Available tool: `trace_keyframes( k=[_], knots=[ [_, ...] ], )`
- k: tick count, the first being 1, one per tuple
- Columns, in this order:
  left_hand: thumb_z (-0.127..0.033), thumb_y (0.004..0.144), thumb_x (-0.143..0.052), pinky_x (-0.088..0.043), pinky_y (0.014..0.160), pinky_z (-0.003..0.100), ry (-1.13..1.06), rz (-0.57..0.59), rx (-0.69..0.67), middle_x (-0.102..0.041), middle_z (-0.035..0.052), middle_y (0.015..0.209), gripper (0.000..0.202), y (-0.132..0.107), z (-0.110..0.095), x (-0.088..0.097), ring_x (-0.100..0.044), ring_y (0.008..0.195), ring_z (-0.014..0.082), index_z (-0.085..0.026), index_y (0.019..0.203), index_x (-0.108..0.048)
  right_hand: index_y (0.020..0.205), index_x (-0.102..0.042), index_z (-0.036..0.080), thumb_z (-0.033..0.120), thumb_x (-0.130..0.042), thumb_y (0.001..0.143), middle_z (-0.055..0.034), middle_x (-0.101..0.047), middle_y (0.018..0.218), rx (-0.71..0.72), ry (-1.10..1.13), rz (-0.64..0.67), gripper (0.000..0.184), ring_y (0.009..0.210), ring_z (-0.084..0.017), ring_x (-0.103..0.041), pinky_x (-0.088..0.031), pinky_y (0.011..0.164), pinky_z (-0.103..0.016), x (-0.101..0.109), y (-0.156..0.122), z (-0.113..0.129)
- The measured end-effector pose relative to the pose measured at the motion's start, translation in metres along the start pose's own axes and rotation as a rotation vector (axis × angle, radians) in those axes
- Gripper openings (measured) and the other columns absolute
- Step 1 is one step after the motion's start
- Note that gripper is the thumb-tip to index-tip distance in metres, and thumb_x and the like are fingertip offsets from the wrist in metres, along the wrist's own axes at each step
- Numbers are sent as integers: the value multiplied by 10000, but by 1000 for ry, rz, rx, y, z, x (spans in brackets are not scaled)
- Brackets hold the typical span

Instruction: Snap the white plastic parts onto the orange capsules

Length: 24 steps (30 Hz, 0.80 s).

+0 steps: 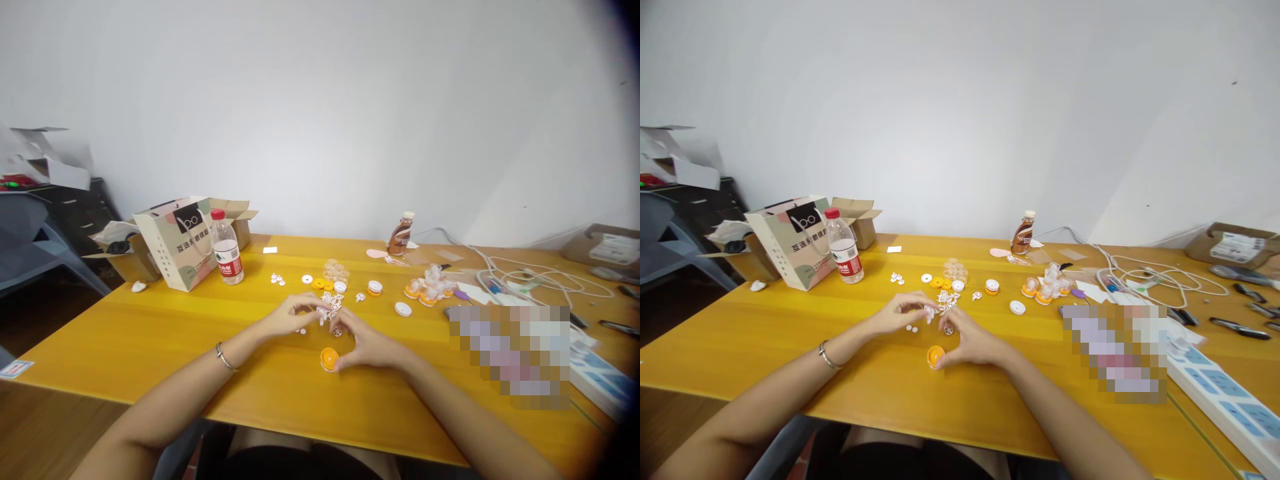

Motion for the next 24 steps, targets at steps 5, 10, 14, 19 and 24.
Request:
trace_keyframes(
  k=[5, 10, 14, 19, 24],
  knots=[
    [-225, 792, -516, -447, 739, 225, 120, 331, -134, -622, 77, 925, 266, -11, -20, -16, -562, 799, 123, -148, 1038, -585, 979, -539, 219, 444, -684, 577, -29, -449, 973, 24, -188, 126, 482, 951, -206, -416, -349, 856, -331, -12, -4, 3],
    [-238, 794, -514, -449, 724, 219, 182, 346, -144, -617, 74, 869, 211, -12, -14, -25, -563, 769, 118, -131, 967, -569, 867, -566, 207, 387, -647, 642, -15, -450, 896, 83, -234, 133, 300, 885, -178, -422, -356, 826, -309, -13, -1, 5],
    [-243, 801, -505, -443, 737, 218, 198, 372, -171, -611, 69, 843, 171, -13, -11, -26, -560, 774, 116, -124, 913, -556, 834, -560, 203, 375, -650, 644, -8, -446, 872, 111, -245, 120, 272, 874, -169, -424, -352, 821, -296, -12, -1, 4],
    [-247, 800, -511, -442, 750, 227, 181, 411, -177, -609, 81, 867, 154, -12, -10, -28, -561, 791, 123, -119, 873, -554, 812, -545, 199, 371, -649, 644, -6, -455, 863, 118, -241, 115, 262, 874, -170, -431, -355, 819, -296, -14, 0, 0],
    [-242, 794, -525, -417, 830, 251, 147, 391, -217, -607, 92, 916, 143, -11, -16, -26, -557, 879, 139, -121, 847, -581, 835, -545, 188, 356, -665, 619, -27, -483, 921, 121, -214, 107, 298, 911, -189, -432, -356, 838, -322, -14, 1, 0]
  ],
)
Point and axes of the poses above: each hand's wrist, its own y-axis towards the middle knuckle, its own x-axis out of the back of the hand, z = x × y, the point moved 5 cm from there along y, towards the middle knuckle
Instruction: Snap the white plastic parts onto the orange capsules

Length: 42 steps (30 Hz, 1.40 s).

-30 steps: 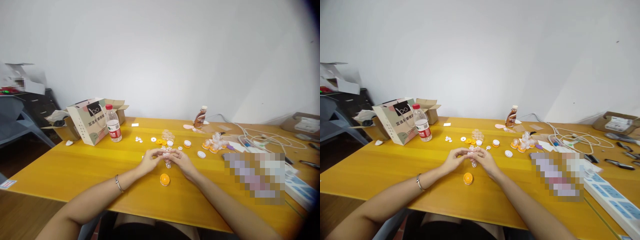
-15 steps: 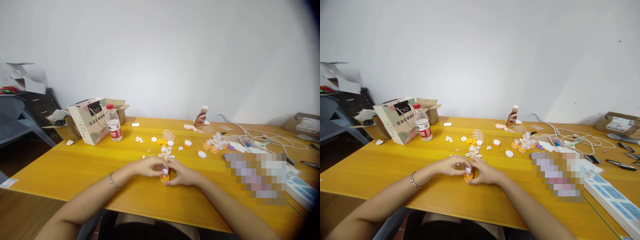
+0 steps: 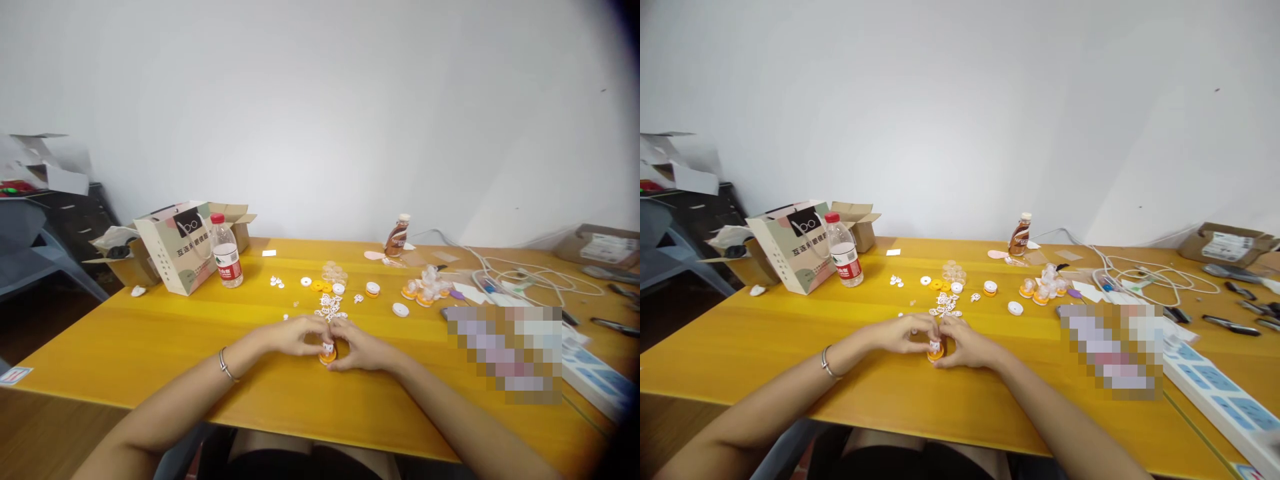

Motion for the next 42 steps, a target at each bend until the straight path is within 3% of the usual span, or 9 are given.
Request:
trace_keyframes(
  k=[4, 7, 10, 17, 23, 27, 32, 37, 42],
  knots=[
    [-298, 794, -523, -420, 820, 248, 47, -139, 70, -617, 73, 911, 204, 7, 14, 17, -562, 870, 138, -138, 891, -605, 842, -530, 183, 329, -646, 634, -21, -506, 885, -6, 85, -33, 279, 847, -167, -462, -385, 775, -292, 7, 0, 2],
    [-314, 817, -474, -404, 836, 268, 241, -400, 253, -622, 59, 919, 230, 24, 46, 45, -550, 887, 149, -157, 918, -608, 836, -498, 182, 330, -602, 682, 12, -507, 761, -74, 228, -41, 237, 679, -115, -460, -393, 633, -233, 10, 0, -1],
    [-269, 768, -531, -388, 859, 296, 386, -537, 463, -620, 69, 938, 235, 49, 83, 65, -543, 903, 174, -148, 957, -600, 838, -488, 179, 352, -593, 695, 30, -495, 707, -131, 384, -35, 247, 601, -86, -435, -376, 569, -208, 8, 2, -3],
    [-262, 695, -595, -425, 758, 322, 367, -643, 586, -635, 115, 842, 217, 89, 123, 63, -576, 797, 213, -101, 841, -608, 858, -514, 166, 364, -625, 675, 12, -519, 762, -122, 595, -74, 292, 678, -99, -476, -404, 651, -236, 5, 5, -4],
    [-208, 706, -571, -447, 738, 296, 266, -741, 566, -631, 110, 860, 270, 78, 107, 70, -581, 798, 184, -91, 950, -571, 902, -538, 163, 360, -689, 606, -6, -573, 833, -201, 779, -136, 386, 755, -118, -531, -417, 772, -290, 1, 8, -19],
    [-252, 756, -541, -465, 725, 228, 149, -735, 485, -636, 79, 910, 282, 42, 79, 74, -587, 821, 139, -113, 999, -568, 950, -566, 160, 365, -679, 621, -22, -601, 849, -269, 821, -216, 404, 731, -123, -548, -429, 748, -292, 5, 9, -28],
    [-330, 763, -550, -459, 794, 272, -200, -764, 306, -621, 85, 962, 286, -4, 49, 53, -583, 868, 156, -121, 952, -598, 945, -601, 156, 402, -669, 613, -17, -614, 815, -283, 765, -320, 419, 689, -131, -545, -436, 682, -276, 11, 10, -31],
    [-306, 725, -604, -474, 759, 266, -162, -699, 259, -594, 78, 921, 267, -2, 38, 29, -575, 824, 146, -119, 916, -594, 960, -606, 147, 412, -628, 651, 12, -561, 686, -269, 647, -267, 408, 578, -96, -478, -414, 594, -241, 8, 11, -30],
    [-325, 746, -576, -477, 721, 249, -18, -599, 259, -594, 62, 870, 260, 3, 28, 26, -567, 769, 128, -122, 908, -587, 955, -614, 163, 396, -601, 681, 14, -513, 668, -243, 381, -349, 360, 557, -88, -413, -366, 535, -218, 17, 8, -28]
  ],
)
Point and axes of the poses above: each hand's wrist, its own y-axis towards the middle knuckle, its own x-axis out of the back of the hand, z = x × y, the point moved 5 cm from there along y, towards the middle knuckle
